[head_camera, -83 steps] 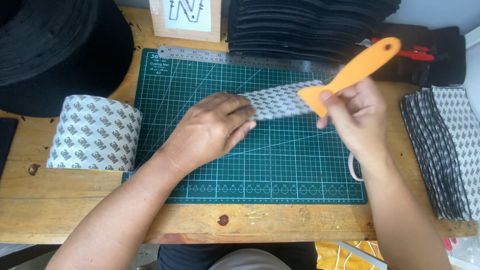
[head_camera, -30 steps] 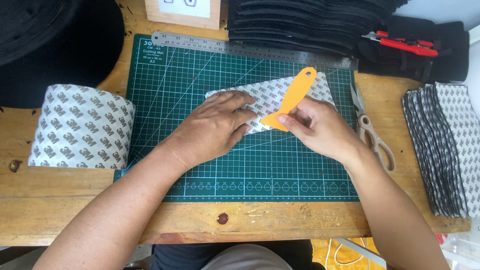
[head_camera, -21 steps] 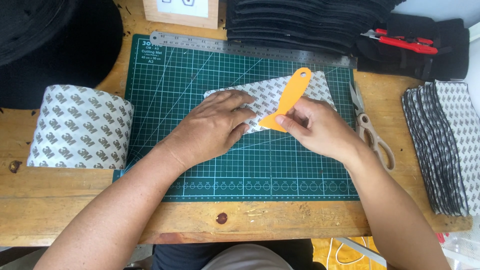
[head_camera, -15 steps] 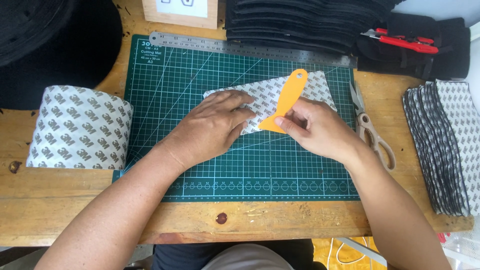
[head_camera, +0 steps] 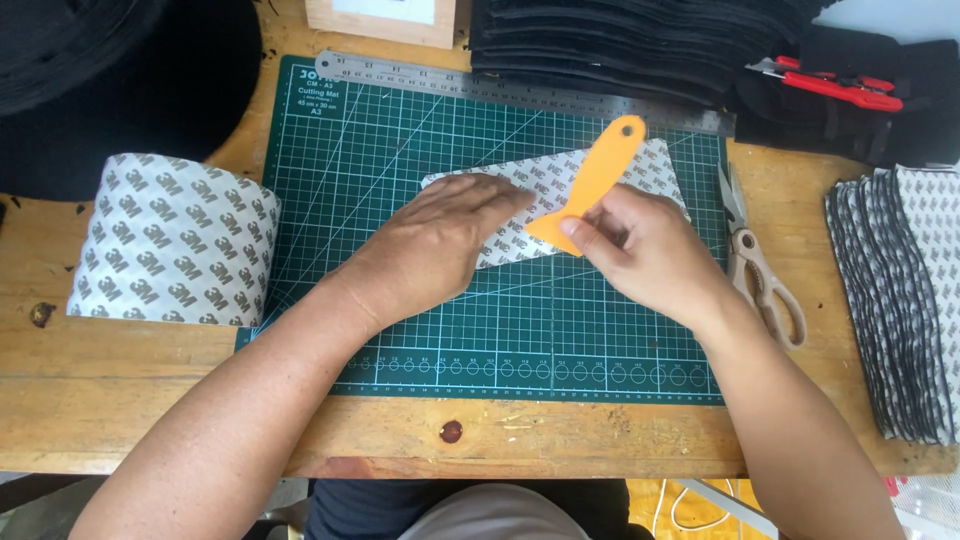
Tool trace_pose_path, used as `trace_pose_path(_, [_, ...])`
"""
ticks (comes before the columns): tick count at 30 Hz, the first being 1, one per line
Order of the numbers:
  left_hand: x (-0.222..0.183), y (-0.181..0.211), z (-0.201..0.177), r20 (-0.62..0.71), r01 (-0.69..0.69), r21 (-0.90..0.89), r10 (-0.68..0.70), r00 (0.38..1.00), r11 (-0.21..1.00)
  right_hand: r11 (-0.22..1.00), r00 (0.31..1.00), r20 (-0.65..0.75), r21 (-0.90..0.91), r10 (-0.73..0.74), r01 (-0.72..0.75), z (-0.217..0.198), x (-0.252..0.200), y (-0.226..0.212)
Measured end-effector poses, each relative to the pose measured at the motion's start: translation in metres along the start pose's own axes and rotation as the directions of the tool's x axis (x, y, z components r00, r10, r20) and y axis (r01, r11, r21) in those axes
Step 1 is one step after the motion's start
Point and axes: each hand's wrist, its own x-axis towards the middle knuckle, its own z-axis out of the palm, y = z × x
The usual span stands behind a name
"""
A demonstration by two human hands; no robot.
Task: Applying adhesive tape to fabric strips and smoothing it with a scraper
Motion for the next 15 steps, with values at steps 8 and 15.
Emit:
trace_pose_path(8, [0.002, -0.001, -0.002, 0.016, 0.059, -0.070, -0.058, 0.998, 0.996, 0.998, 0.998, 0.006, 0.005, -0.064, 0.064, 0.016, 0.003, -0.007])
trace_pose_path(15, [0.001, 0.002, -0.005, 0.007, 0.063, -0.090, -0.062, 0.998, 0.994, 0.996, 0.996, 0.057, -0.057, -0.070, 0.074, 0.022, 0.001, -0.016])
